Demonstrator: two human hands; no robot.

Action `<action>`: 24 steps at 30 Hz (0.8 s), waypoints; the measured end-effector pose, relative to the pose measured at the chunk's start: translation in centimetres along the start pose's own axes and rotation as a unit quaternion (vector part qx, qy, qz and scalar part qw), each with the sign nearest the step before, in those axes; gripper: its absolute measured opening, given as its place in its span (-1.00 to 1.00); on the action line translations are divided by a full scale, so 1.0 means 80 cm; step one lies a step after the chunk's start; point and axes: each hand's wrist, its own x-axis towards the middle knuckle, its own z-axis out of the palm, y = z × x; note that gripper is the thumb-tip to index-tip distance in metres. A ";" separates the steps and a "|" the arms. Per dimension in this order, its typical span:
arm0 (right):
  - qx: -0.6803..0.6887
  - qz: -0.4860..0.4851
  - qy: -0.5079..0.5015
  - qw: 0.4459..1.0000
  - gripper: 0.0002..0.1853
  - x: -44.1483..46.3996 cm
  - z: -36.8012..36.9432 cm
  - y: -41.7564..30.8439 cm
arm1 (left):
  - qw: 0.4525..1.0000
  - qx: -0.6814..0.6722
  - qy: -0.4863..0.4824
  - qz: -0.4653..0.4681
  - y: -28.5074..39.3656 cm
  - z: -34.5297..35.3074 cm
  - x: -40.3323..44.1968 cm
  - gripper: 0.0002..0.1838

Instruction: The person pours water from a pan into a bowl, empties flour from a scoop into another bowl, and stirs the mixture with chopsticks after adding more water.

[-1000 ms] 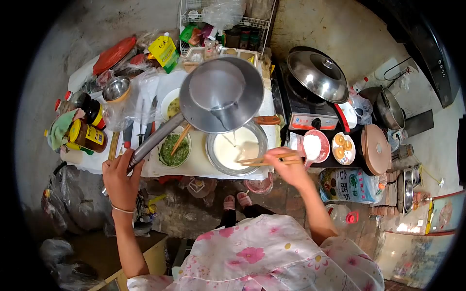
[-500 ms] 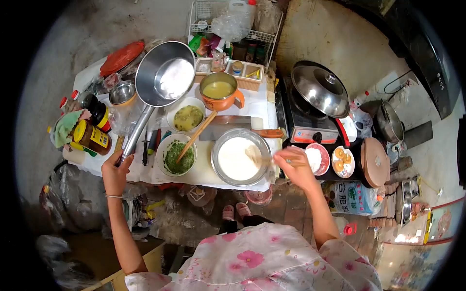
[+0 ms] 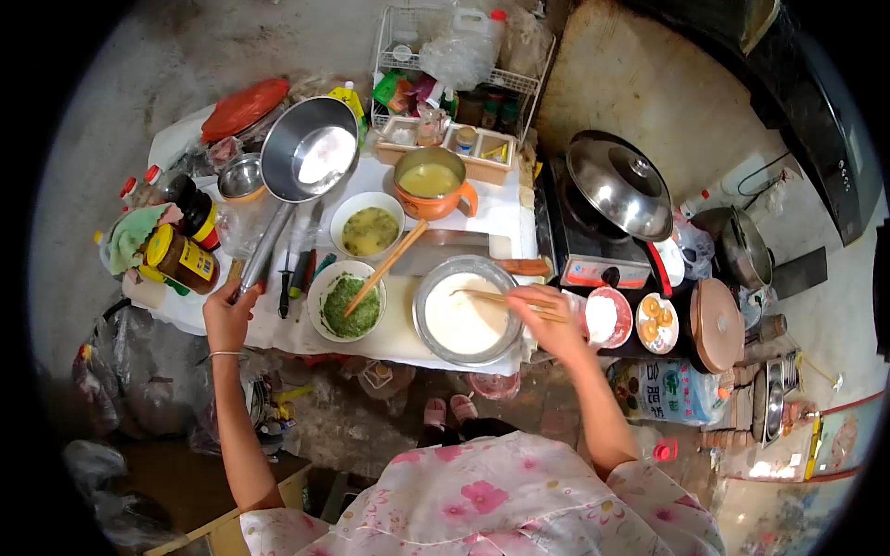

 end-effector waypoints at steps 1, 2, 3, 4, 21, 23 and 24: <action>-0.047 0.007 -0.008 0.999 -0.85 -0.005 -0.019 0.013 | 1.000 0.004 0.007 -0.006 0.003 0.002 -0.002 -0.79; -0.090 0.029 -0.036 0.995 -0.85 -0.016 -0.038 0.016 | 1.000 0.001 0.009 -0.006 0.005 0.001 -0.002 -0.79; -0.033 0.076 -0.073 0.994 -0.83 -0.027 -0.037 0.017 | 1.000 0.013 0.008 -0.002 0.007 0.001 -0.004 -0.79; 0.024 0.127 -0.107 0.986 -0.82 -0.035 -0.032 0.014 | 1.000 0.027 0.003 0.003 0.011 0.000 -0.005 -0.79; -0.053 0.027 -0.067 0.996 -0.88 -0.042 -0.025 0.017 | 0.977 0.182 0.007 0.112 0.091 0.003 -0.072 -0.65; -0.025 0.025 -0.100 0.994 -0.89 -0.047 -0.013 0.017 | 0.971 0.203 -0.004 0.130 0.101 0.005 -0.080 -0.65; -0.028 -0.005 -0.059 0.998 -0.90 -0.039 -0.005 0.022 | 0.964 0.222 -0.010 0.145 0.105 0.007 -0.086 -0.66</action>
